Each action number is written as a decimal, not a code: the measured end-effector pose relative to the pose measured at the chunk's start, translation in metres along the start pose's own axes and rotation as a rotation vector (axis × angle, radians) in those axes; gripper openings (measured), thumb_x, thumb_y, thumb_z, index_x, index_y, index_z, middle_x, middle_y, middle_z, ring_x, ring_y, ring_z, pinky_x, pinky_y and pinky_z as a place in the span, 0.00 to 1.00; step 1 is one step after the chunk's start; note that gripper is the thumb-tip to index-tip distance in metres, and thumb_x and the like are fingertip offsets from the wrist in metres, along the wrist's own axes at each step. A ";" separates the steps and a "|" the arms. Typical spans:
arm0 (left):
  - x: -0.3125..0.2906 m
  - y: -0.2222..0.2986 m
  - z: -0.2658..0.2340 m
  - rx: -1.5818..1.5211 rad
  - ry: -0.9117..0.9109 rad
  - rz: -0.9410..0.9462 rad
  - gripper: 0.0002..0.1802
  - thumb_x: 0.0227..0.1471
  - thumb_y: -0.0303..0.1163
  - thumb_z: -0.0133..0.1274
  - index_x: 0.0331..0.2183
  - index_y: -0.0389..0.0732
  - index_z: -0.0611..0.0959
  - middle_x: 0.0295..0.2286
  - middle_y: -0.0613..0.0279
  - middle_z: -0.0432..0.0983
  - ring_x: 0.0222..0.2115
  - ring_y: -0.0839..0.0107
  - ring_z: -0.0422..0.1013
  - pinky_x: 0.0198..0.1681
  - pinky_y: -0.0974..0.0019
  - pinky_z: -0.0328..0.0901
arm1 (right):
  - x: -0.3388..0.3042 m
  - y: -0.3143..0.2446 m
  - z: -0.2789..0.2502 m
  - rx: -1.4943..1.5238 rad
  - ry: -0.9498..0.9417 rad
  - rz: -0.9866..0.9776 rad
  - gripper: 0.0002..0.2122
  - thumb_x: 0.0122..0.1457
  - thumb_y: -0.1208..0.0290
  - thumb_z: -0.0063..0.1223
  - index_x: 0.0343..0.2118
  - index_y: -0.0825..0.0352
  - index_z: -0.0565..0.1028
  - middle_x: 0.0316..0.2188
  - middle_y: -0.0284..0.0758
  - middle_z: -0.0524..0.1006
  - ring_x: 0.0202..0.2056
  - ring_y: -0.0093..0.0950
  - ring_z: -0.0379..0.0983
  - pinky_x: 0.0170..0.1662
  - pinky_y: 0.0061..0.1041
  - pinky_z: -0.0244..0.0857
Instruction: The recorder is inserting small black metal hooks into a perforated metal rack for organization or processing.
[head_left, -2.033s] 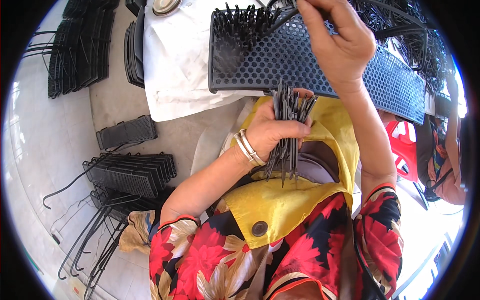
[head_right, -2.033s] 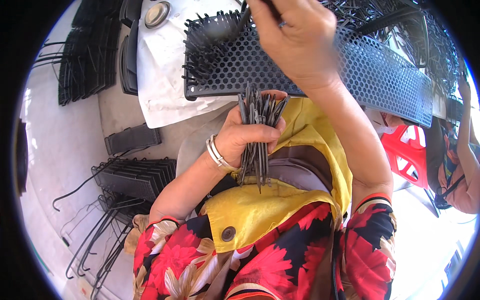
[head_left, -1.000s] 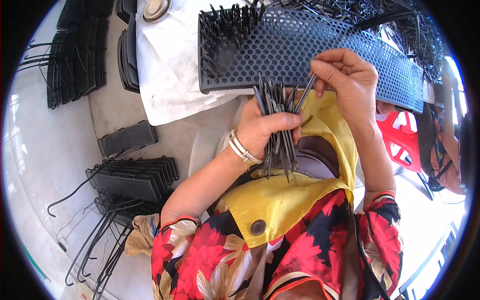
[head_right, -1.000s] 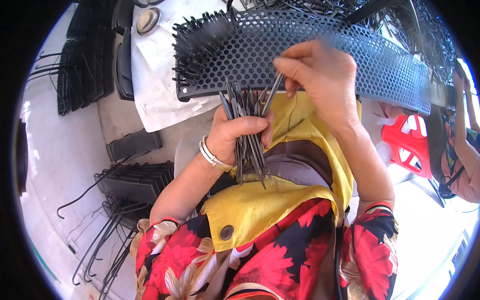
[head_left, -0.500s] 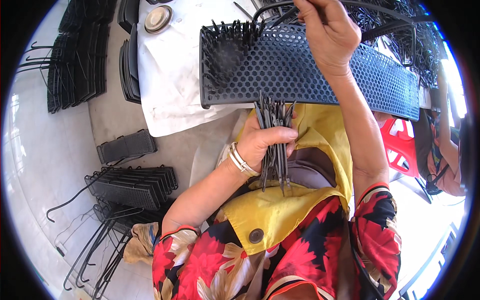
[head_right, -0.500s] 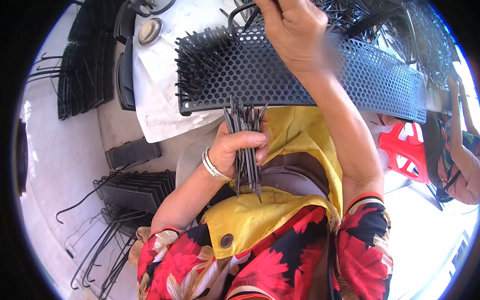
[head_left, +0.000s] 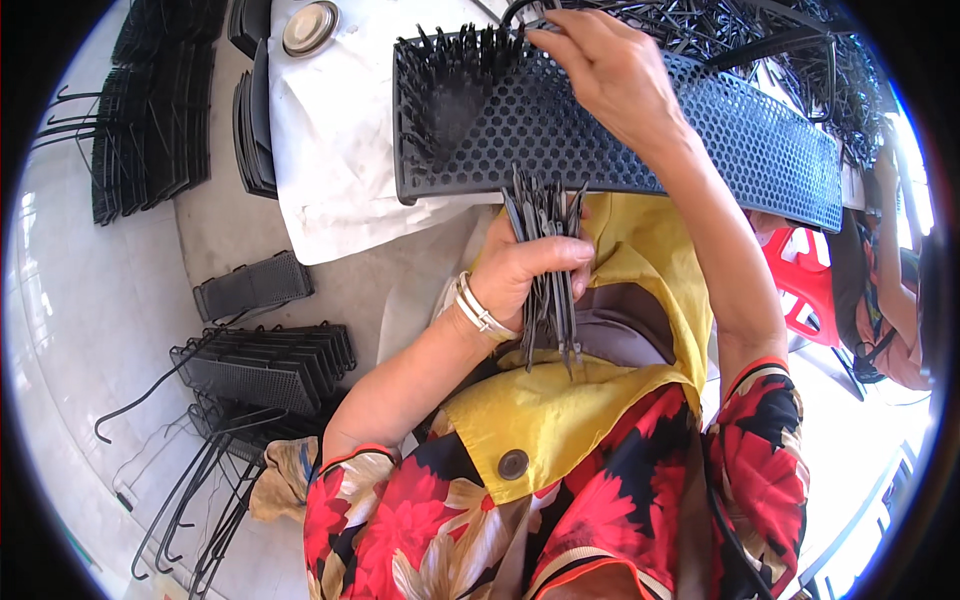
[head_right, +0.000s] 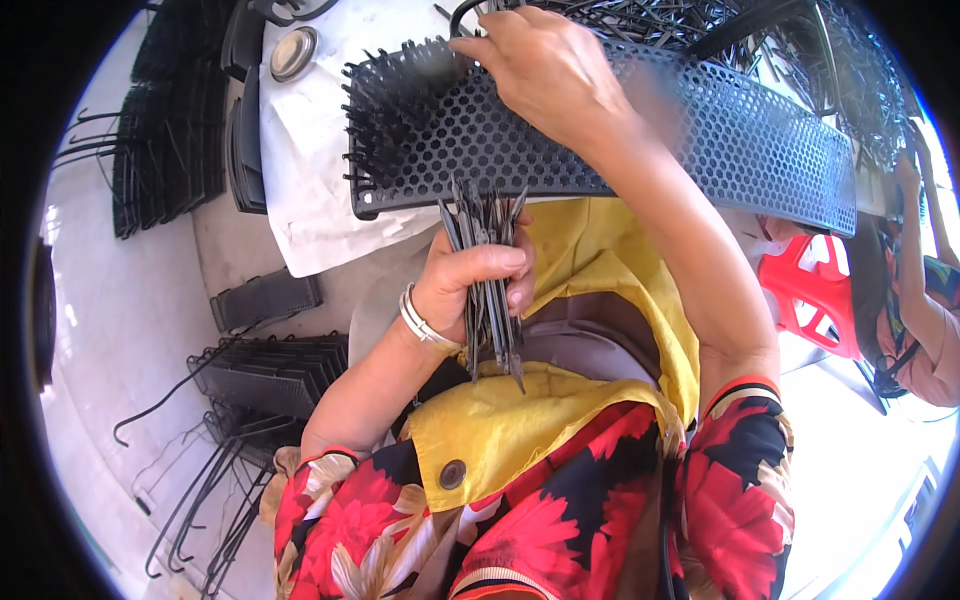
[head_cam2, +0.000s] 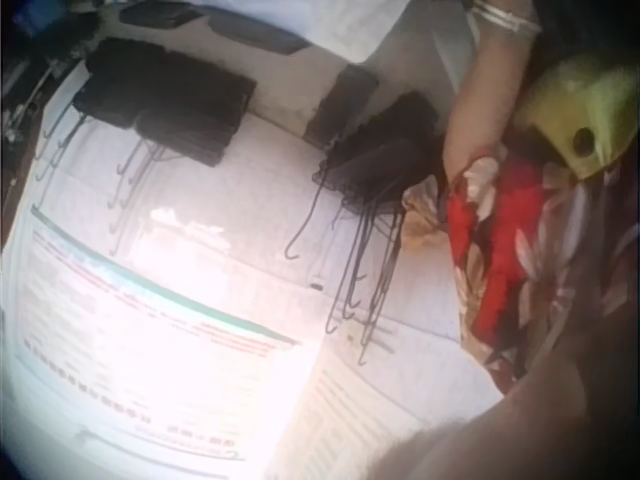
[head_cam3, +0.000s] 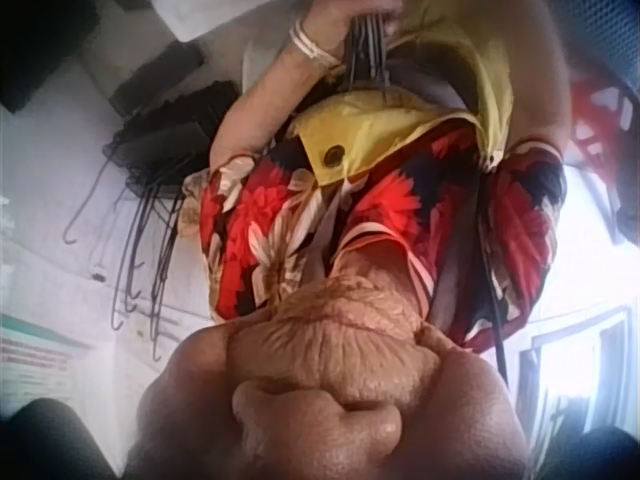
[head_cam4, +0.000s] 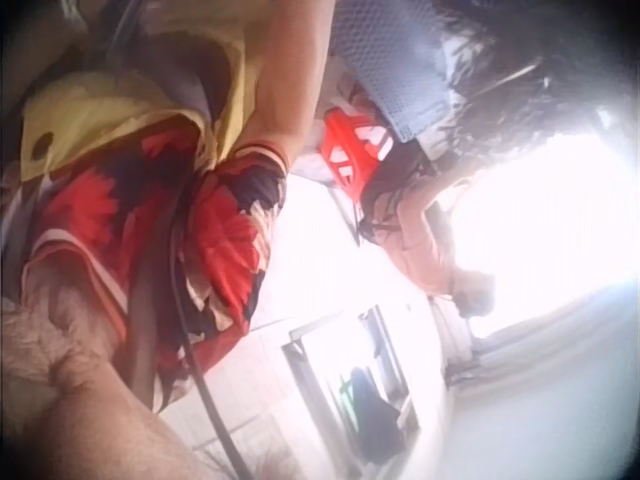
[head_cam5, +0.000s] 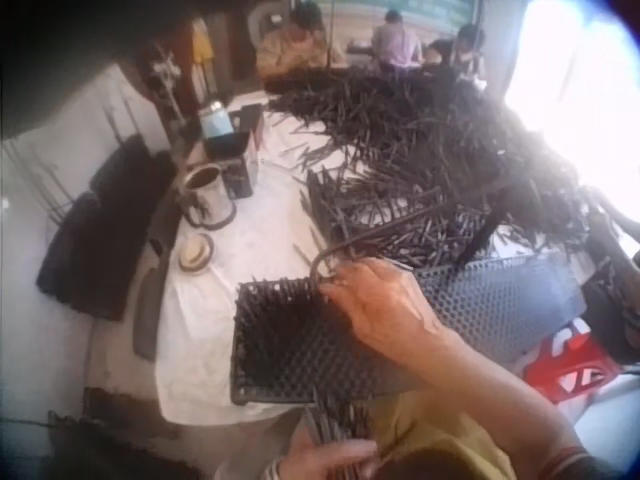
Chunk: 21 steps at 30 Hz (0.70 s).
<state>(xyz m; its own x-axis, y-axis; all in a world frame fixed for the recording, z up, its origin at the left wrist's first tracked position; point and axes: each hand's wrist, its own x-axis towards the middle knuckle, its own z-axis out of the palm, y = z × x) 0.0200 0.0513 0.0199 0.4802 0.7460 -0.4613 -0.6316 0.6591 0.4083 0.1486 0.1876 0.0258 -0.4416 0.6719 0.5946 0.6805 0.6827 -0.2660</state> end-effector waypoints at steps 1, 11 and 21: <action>0.001 0.000 0.001 -0.007 -0.012 0.001 0.17 0.35 0.23 0.54 0.32 0.35 0.70 0.18 0.61 0.68 0.15 0.71 0.66 0.17 0.72 0.62 | -0.007 -0.002 -0.004 0.116 0.123 0.037 0.10 0.47 0.67 0.53 0.27 0.71 0.73 0.16 0.43 0.70 0.16 0.26 0.68 0.21 0.22 0.61; -0.002 -0.001 0.001 -0.060 -0.096 0.044 0.18 0.38 0.22 0.50 0.36 0.38 0.70 0.21 0.58 0.67 0.16 0.69 0.64 0.20 0.67 0.60 | -0.048 -0.050 -0.056 1.033 -0.390 0.920 0.05 0.46 0.76 0.52 0.23 0.72 0.73 0.14 0.30 0.70 0.15 0.14 0.63 0.17 0.13 0.56; -0.001 -0.004 -0.005 -0.093 -0.029 -0.030 0.15 0.37 0.21 0.49 0.34 0.38 0.70 0.21 0.57 0.67 0.15 0.70 0.64 0.19 0.66 0.60 | -0.014 -0.008 -0.047 0.665 0.306 0.692 0.05 0.47 0.80 0.52 0.28 0.73 0.73 0.17 0.31 0.72 0.16 0.16 0.65 0.20 0.11 0.58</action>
<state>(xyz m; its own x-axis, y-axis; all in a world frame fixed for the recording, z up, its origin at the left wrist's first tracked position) 0.0187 0.0476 0.0152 0.5160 0.7295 -0.4490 -0.6700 0.6703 0.3191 0.1765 0.1591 0.0551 0.1595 0.9425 0.2936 0.2248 0.2549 -0.9405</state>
